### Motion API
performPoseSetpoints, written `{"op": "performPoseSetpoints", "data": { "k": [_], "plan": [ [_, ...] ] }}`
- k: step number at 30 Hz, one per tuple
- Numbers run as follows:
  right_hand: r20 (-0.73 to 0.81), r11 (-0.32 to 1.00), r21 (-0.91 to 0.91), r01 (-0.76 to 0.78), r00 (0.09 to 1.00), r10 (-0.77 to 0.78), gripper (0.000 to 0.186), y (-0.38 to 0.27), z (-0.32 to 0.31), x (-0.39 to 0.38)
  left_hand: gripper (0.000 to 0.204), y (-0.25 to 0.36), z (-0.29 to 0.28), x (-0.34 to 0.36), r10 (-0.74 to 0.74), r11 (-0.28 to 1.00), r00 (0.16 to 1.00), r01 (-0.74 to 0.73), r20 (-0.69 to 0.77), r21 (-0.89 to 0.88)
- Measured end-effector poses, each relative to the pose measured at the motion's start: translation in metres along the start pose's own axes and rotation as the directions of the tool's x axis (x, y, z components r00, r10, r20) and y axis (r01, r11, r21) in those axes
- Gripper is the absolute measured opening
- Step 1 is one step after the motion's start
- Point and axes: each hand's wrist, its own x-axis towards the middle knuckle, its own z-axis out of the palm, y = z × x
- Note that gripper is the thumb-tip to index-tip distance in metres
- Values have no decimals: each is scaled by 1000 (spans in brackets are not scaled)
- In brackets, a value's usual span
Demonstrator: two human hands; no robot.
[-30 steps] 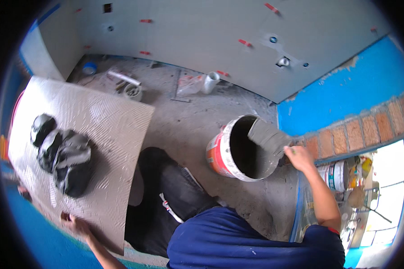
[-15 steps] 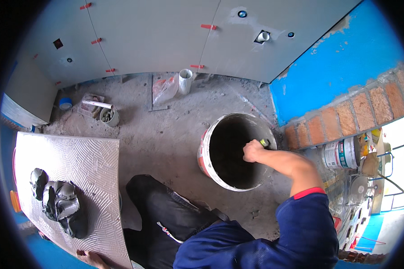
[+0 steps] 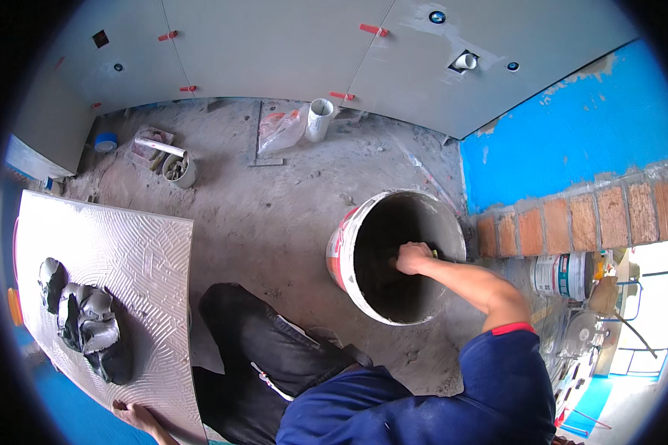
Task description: The person mixes cement in a bucket using a power mixer and then applies mortar to the back of a large tile using a trowel.
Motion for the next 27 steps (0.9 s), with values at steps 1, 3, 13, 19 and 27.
{"op": "performPoseSetpoints", "data": {
  "k": [1, 3, 13, 19, 27],
  "plan": [
    [-41, 999, 12, 35, 999, -34, 53, -1, 7, 12, 44, -5, -3, -1, -2, 999, 1000, 2, -11, -32],
    [-81, 995, -16, 103, 991, -104, 53, -14, 6, 21, 44, -34, -15, 2, 28, 998, 999, -26, -42, 52],
    [-156, 980, 12, 198, 969, -194, 44, 3, 0, -3, 43, -56, -5, 8, -9, 1000, 998, 8, -59, -19],
    [-251, 942, 102, 319, 925, -286, 34, 29, -22, -30, 38, -56, -12, 8, 51, 998, 997, -49, -59, 31],
    [-407, 907, 234, 351, 882, -236, 31, 56, -31, -85, 39, -30, -8, 1, 70, 998, 996, -69, -54, 10]
  ]
}}
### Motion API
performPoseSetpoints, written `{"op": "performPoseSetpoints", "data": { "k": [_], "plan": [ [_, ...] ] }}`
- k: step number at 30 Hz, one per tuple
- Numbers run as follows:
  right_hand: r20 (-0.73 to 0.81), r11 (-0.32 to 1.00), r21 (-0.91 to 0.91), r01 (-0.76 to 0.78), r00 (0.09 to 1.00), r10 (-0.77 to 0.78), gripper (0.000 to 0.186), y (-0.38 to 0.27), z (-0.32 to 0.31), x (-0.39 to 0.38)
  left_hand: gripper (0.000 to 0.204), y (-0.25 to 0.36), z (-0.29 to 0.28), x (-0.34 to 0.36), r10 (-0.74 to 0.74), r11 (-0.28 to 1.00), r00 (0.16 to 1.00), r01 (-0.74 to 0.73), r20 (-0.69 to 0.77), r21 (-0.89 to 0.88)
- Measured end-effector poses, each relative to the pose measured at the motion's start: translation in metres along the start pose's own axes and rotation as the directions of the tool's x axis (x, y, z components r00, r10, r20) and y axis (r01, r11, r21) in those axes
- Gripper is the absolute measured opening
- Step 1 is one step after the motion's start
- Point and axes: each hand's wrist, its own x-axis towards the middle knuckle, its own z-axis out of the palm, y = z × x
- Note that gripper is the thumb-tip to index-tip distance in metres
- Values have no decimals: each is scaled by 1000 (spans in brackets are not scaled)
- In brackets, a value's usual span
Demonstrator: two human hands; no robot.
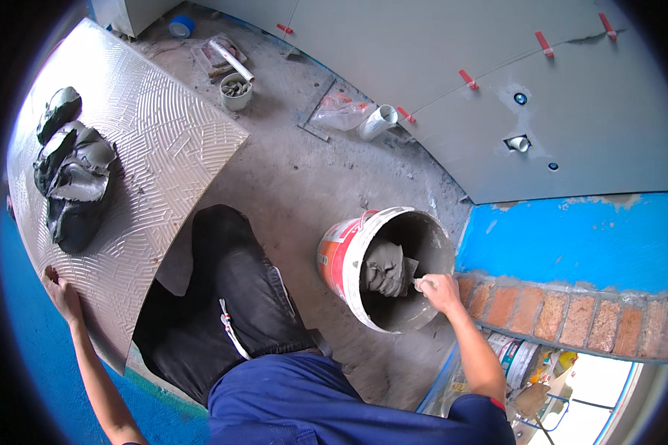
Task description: The person mixes cement in a bucket using a power mixer and then applies mortar to the back of a large tile using a trowel.
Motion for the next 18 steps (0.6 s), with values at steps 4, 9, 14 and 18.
{"op": "performPoseSetpoints", "data": {
  "k": [4, 9, 14, 18],
  "plan": [
    [-26, 974, 224, -37, 999, 44, 31, 5, -15, -32, 40, 0, 0, -4, -49, 979, 999, 48, -1, -196],
    [-54, 865, 493, -97, 988, 142, 27, 15, -51, -71, 39, 10, 2, -7, -64, 987, 998, 63, -1, -145],
    [-107, 826, 546, -140, 966, 235, 29, -31, -96, -96, 40, -8, 2, -18, -156, 948, 988, 144, -19, -285],
    [-112, 846, 528, 71, 994, -14, 29, -88, -128, -110, 34, 42, -3, -21, -178, 907, 981, 132, -80, -401]
  ]
}}
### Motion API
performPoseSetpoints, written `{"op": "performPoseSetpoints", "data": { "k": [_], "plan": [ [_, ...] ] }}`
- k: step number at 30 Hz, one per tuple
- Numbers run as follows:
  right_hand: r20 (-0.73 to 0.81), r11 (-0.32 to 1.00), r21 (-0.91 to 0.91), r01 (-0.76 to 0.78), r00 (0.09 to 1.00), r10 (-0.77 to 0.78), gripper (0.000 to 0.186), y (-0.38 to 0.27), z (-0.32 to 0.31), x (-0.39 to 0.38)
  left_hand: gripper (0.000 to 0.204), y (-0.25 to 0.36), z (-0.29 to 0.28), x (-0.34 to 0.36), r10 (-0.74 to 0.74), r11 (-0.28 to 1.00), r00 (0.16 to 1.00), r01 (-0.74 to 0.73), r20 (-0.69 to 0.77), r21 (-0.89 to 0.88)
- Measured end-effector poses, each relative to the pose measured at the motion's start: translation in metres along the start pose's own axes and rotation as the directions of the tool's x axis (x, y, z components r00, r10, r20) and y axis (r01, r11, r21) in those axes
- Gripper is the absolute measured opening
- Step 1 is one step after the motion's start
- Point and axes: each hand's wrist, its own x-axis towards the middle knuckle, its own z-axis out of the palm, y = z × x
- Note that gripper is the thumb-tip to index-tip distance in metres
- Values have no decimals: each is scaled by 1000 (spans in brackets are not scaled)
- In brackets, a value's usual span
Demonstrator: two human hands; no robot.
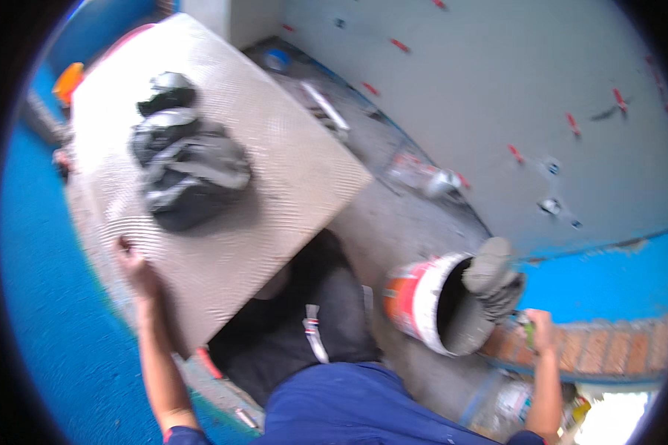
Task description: The person mixes cement in a bucket using a power mixer and then applies mortar to the back of a large tile using a trowel.
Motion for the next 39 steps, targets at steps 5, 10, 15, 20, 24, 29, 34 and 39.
{"op": "performPoseSetpoints", "data": {
  "k": [5, 10, 15, 20, 24, 29, 34, 39],
  "plan": [
    [-54, 893, 385, 232, 972, -229, 34, -114, 82, 10, 33, 32, 1, 1, -139, 980, 990, 137, -8, -144],
    [-113, 670, 67, 739, 673, -731, 25, -286, 222, 44, 39, 26, -9, -1, -162, 973, 984, 146, -74, -180],
    [300, 517, -459, 723, 673, -676, 52, -444, 347, 65, 36, 25, 2, 0, -96, 987, 990, 81, -106, -135],
    [143, 483, -266, 835, 529, -836, 56, -489, 394, 64, 34, 14, -4, -4, -69, 985, 986, 43, -154, -168],
    [151, 621, 287, 729, 606, -781, 43, -481, 346, 56, 33, 14, -4, -4, -59, 987, 986, 34, -156, -158],
    [84, 754, 388, 530, 795, -601, 38, -352, 239, 67, 37, 14, -4, 4, -89, 989, 992, 76, -94, -126],
    [-111, 968, 91, 233, 969, -222, 39, -159, 99, 28, 38, 16, 1, -2, 238, 970, 971, -237, -18, 52],
    [-219, 658, -700, -277, 961, 171, 53, -29, 9, -2, 45, -41, -13, 7, 40, 994, 999, -39, 13, -106]
  ]
}}
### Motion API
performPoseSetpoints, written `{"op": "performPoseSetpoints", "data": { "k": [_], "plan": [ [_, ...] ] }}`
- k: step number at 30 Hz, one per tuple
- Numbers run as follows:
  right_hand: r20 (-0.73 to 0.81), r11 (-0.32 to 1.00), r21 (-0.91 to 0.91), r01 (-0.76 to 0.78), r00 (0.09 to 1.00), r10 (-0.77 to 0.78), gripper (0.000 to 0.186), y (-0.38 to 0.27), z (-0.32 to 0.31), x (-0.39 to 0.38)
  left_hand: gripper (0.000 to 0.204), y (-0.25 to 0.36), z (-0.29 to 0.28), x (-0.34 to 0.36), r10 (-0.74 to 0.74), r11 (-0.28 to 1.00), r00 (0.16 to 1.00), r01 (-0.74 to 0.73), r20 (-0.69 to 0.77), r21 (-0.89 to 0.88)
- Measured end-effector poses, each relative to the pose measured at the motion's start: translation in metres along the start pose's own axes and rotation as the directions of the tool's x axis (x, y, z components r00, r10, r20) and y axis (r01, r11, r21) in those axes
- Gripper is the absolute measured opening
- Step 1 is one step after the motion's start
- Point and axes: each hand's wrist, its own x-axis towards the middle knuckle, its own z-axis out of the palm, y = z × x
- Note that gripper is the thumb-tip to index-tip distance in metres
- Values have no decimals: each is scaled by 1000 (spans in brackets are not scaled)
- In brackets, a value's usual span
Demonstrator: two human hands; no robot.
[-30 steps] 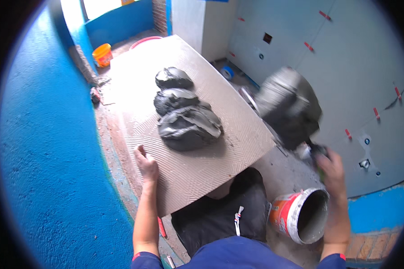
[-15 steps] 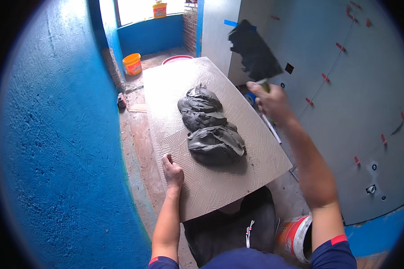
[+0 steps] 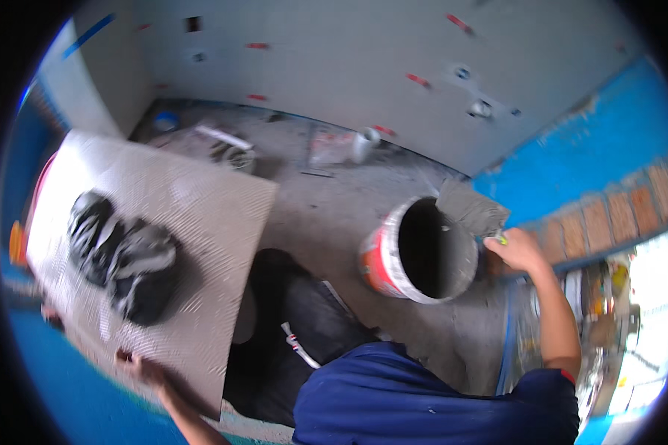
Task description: The person mixes cement in a bucket using a power mixer and then applies mortar to the back of a large tile using a trowel.
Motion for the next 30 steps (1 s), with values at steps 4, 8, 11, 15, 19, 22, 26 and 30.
{"op": "performPoseSetpoints", "data": {
  "k": [4, 8, 11, 15, 19, 22, 26, 30],
  "plan": [
    [227, 990, -113, -85, 968, 110, 55, 67, 85, 48, 47, -16, 11, 8, 28, 989, 996, -41, 89, 145],
    [191, 982, -169, -87, 974, 120, 36, 50, 175, 111, 47, -5, 29, 11, 13, 984, 990, -37, 138, 176],
    [115, 921, -389, 24, 993, 22, 24, 2, 231, 161, 46, -46, 1, 39, 164, 943, 976, -197, 140, 268],
    [329, 832, -458, 314, 929, -170, 22, -9, 264, 167, 44, -15, 18, 31, 154, 924, 975, -199, 158, 327],
    [384, 976, -203, 81, 923, 3, 27, 9, 284, 187, 41, 4, 22, 29, 155, 903, 974, -208, 166, 377],
    [393, 985, -170, 7, 918, 61, 32, 9, 293, 188, 39, 12, 23, 25, 151, 893, 976, -203, 159, 402],
    [317, 977, 88, -192, 936, 155, 55, 12, 320, 189, 36, 17, 23, 25, 137, 882, 977, -196, 164, 429],
    [349, 976, 109, -187, 927, 138, 59, 0, 319, 189, 34, 15, 13, 25, 131, 860, 977, -196, 167, 471]
  ]
}}
